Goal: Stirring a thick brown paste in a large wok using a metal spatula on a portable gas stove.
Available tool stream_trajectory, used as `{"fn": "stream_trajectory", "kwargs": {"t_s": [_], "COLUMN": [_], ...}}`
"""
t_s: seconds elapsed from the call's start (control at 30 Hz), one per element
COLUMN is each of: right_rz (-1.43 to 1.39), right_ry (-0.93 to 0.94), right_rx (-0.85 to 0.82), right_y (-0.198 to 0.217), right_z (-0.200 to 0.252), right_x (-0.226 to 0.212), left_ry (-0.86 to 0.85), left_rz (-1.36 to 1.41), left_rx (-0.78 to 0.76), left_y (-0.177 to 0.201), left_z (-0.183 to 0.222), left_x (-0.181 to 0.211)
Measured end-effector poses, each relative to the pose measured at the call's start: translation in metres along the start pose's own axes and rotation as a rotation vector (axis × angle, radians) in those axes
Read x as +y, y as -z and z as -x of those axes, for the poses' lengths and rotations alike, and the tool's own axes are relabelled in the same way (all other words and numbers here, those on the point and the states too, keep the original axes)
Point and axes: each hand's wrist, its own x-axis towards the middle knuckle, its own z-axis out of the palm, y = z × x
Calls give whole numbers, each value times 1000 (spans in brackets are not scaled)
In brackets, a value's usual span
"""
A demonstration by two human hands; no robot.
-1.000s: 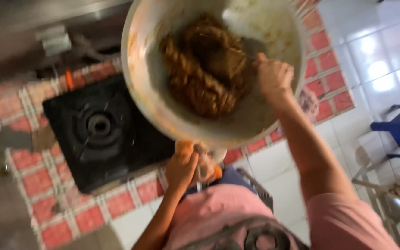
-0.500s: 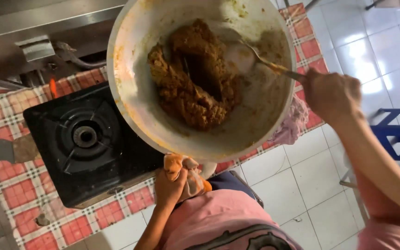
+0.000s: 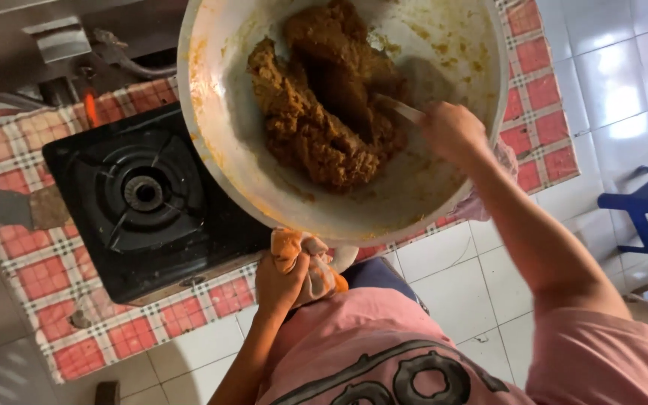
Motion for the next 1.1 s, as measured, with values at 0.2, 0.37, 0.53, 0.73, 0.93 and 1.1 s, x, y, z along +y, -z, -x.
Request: {"fn": "stream_trajectory", "kwargs": {"t_s": [0.2,0.37,0.53,0.73,0.93,1.1], "right_rz": [441,697,682,690,826,794], "right_ry": [127,482,293,86,-173,-209], "right_rx": [267,677,498,441,90,19], "right_y": [-19,-25,34,44,94,77], "right_z": [69,136,167,165,162,113], "right_x": [-35,-17,-3,9,0,30], "left_ry": [-99,-124,-79,-99,-155,-172], "left_rz": [-52,-28,-78,-89,-44,40], "left_rx": [60,-3,-6,-6,-68,-84], "left_y": [-9,6,-6,-10,4,8], "left_z": [0,9,-11,-16,-5,0], "left_x": [-6,10,-7,-15,-7,-3]}}
